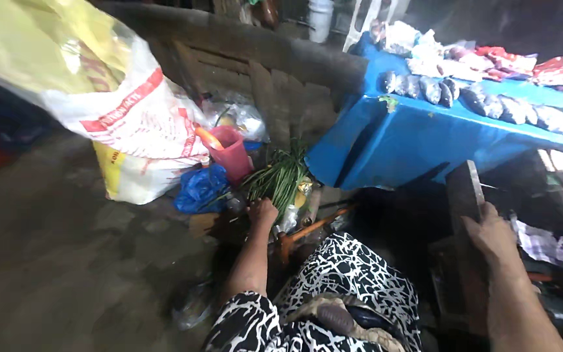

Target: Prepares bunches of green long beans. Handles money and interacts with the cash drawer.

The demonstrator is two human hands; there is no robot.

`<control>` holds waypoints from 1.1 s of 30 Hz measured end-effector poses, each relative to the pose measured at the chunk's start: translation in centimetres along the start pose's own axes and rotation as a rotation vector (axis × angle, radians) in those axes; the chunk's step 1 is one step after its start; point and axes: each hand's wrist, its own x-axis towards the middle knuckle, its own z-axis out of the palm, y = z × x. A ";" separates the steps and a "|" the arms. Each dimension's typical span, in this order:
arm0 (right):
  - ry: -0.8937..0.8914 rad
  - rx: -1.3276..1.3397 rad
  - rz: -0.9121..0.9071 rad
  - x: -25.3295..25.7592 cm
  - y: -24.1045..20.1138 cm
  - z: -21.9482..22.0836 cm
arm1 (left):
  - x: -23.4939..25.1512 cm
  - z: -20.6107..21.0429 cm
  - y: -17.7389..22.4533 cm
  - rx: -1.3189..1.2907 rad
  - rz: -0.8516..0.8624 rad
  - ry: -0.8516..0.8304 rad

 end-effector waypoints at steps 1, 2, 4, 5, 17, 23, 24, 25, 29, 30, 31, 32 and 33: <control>-0.003 0.002 0.006 0.0 -0.1 0.0 | -0.1 0.2 0.0 0.003 -0.004 0.008; -0.006 0.002 0.012 -0.1 -0.3 -0.1 | 0.0 0.4 -0.1 0.009 -0.005 0.010; -0.012 0.015 0.022 -0.3 -0.6 -0.3 | 0.0 0.6 -0.2 0.030 0.003 0.010; -0.018 0.022 0.028 -0.4 -0.7 -0.4 | 0.0 0.6 -0.2 0.038 0.007 0.013; -0.011 0.054 0.033 0.8 0.7 0.9 | -1.8 -0.6 -1.2 -0.074 0.048 0.013; -0.031 0.041 0.016 1.1 1.0 1.1 | -5.1 0.8 -4.9 -0.236 0.189 0.179; -0.030 0.047 0.009 1.0 0.9 0.9 | -5.7 0.9 -5.6 -0.250 0.219 0.168; -0.031 0.057 -0.006 1.0 1.0 0.9 | -6.4 1.0 -6.2 -0.263 0.251 0.118; -0.015 0.080 -0.080 2.4 2.8 1.7 | -8.8 2.6 -7.6 -0.319 0.333 -0.181; -0.009 0.089 -0.096 2.9 3.1 1.9 | -9.0 3.5 -7.7 -0.333 0.344 -0.229; -0.004 0.098 -0.099 3.0 3.2 1.9 | -9.4 4.2 -7.5 -0.363 0.337 -0.267; -0.007 0.100 -0.093 2.7 3.0 1.7 | -9.6 4.8 -7.1 -0.393 0.304 -0.308; -0.010 0.104 -0.085 2.2 2.6 1.4 | -9.9 5.4 -6.6 -0.428 0.268 -0.343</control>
